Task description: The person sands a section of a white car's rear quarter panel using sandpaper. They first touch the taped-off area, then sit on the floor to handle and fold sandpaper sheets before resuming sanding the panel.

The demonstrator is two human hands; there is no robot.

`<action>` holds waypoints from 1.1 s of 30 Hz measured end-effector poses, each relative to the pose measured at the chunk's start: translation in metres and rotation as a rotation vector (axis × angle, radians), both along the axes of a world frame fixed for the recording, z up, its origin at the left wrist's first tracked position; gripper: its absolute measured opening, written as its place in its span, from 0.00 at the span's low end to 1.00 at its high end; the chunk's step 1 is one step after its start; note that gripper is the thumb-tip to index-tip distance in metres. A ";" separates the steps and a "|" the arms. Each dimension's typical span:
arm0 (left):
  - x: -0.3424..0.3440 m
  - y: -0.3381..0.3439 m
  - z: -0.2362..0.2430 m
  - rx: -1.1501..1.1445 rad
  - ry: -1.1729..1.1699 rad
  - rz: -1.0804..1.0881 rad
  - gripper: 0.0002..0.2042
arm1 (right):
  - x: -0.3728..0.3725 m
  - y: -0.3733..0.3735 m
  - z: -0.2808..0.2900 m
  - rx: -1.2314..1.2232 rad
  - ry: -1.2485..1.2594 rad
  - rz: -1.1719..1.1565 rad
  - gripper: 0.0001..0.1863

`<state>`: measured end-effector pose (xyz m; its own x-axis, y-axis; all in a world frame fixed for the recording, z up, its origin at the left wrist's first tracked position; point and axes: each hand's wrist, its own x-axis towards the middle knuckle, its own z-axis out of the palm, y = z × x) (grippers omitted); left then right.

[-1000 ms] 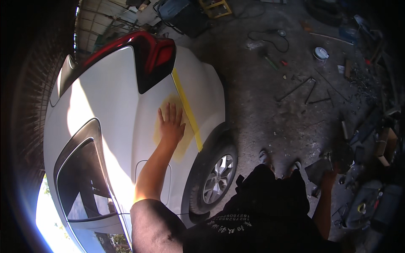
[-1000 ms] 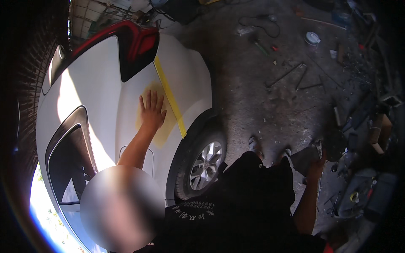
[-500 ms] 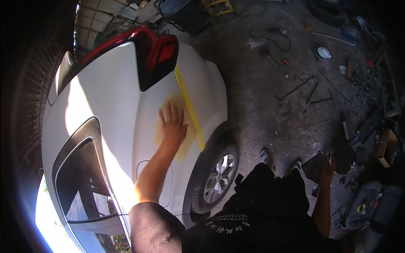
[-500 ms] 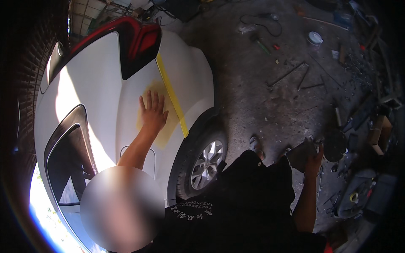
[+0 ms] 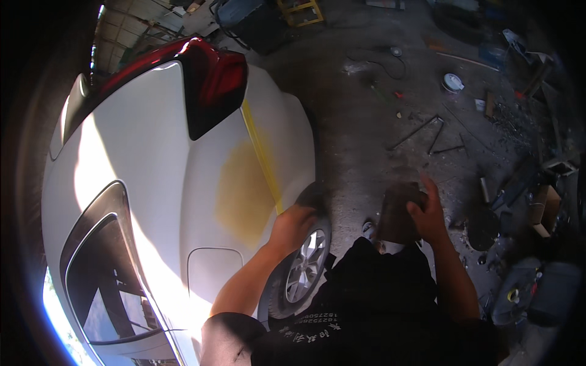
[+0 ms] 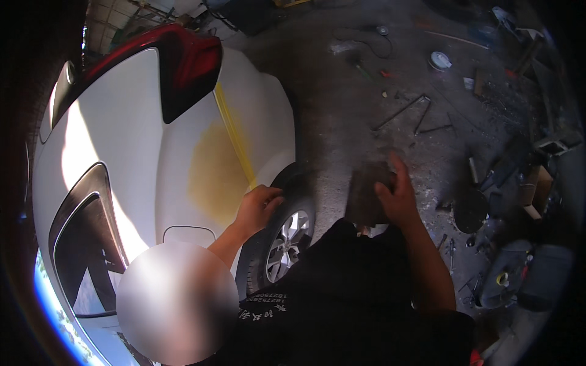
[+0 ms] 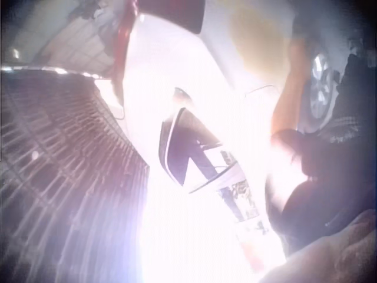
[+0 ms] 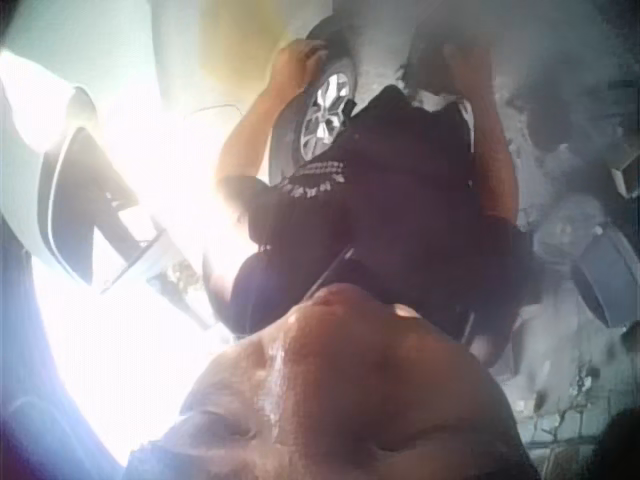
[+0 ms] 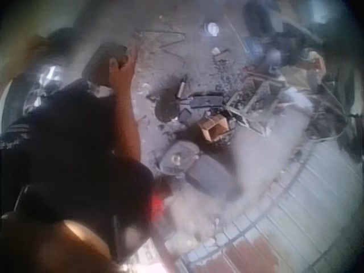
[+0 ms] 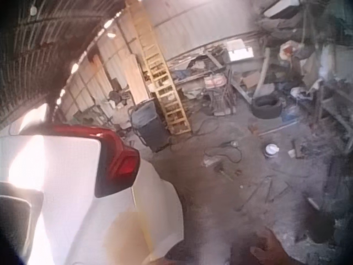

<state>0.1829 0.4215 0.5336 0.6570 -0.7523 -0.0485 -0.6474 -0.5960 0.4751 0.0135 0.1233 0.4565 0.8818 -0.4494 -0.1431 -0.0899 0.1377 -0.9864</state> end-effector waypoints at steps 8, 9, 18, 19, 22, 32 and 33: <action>-0.034 -0.064 -0.018 -0.820 1.469 0.579 0.15 | 0.070 0.038 0.038 0.005 -0.182 0.250 0.40; -0.037 -0.068 -0.019 -0.801 1.439 0.560 0.15 | 0.073 0.036 0.040 -0.008 -0.177 0.257 0.40; -0.054 -0.103 0.004 -0.885 1.241 0.733 0.13 | 0.087 0.003 0.052 0.108 -0.201 0.276 0.38; -0.056 -0.106 0.004 -0.915 1.208 0.734 0.12 | 0.089 0.000 0.052 0.052 -0.188 0.255 0.38; -0.061 -0.113 -0.003 -0.985 1.095 0.765 0.12 | 0.089 -0.006 0.047 -0.221 -0.216 0.194 0.38; -0.082 -0.120 -0.010 -0.974 0.807 0.948 0.13 | 0.068 0.016 0.068 -0.659 -0.324 0.656 0.50; -0.083 -0.120 -0.008 -0.975 0.800 0.952 0.14 | 0.068 0.018 0.069 -0.654 -0.300 0.676 0.50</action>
<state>0.0995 0.3011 0.5257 0.9303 -0.0444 -0.3641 0.3668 0.1046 0.9244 0.0814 0.1410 0.5251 0.9411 0.2518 0.2258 0.3179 -0.4305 -0.8448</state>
